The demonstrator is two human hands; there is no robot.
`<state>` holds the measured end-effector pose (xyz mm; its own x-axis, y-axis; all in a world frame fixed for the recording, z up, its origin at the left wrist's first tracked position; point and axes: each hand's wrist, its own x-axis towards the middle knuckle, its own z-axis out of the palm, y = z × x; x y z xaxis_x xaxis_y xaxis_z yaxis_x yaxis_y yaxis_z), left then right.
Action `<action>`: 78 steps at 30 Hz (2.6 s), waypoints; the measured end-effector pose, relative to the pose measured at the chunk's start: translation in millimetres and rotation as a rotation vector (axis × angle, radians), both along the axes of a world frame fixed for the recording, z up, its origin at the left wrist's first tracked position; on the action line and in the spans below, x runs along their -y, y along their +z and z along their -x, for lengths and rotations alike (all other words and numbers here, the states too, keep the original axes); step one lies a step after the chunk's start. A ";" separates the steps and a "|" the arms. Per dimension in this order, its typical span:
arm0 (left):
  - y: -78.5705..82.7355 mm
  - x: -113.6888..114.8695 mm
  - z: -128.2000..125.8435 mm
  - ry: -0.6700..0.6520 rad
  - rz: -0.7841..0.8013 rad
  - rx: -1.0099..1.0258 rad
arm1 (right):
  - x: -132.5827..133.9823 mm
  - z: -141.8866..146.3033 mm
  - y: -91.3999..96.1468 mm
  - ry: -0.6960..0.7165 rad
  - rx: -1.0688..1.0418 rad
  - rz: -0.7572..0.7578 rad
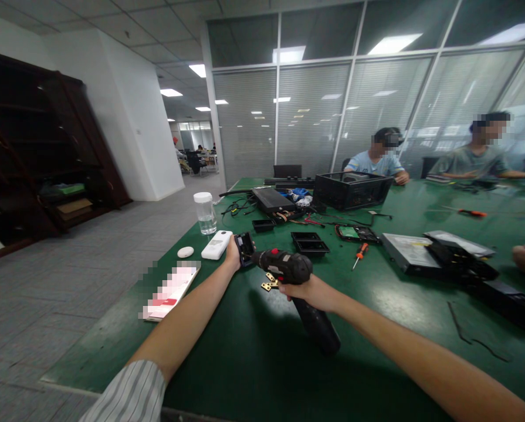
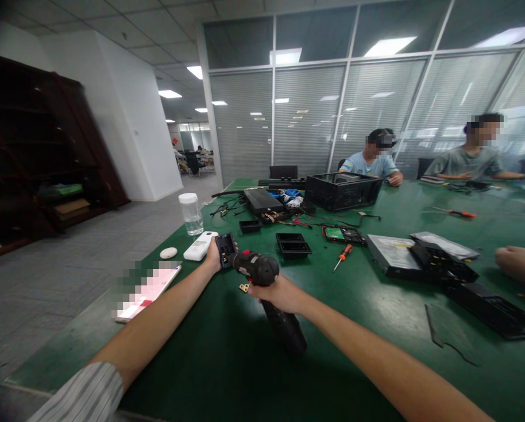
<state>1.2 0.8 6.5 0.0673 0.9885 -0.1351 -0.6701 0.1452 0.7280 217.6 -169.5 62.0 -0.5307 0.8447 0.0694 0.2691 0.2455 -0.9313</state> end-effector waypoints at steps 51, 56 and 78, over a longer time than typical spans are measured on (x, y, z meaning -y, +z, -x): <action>-1.1 0.0 0.7 -0.019 -0.019 -0.001 | 3.9 3.6 7.5 -0.004 0.013 0.001; -2.9 -1.4 1.0 -0.013 -0.013 -0.010 | 1.7 1.5 3.6 0.005 0.007 -0.009; -3.2 -1.3 1.0 -0.010 0.007 0.000 | 2.0 2.5 4.0 0.006 0.011 -0.016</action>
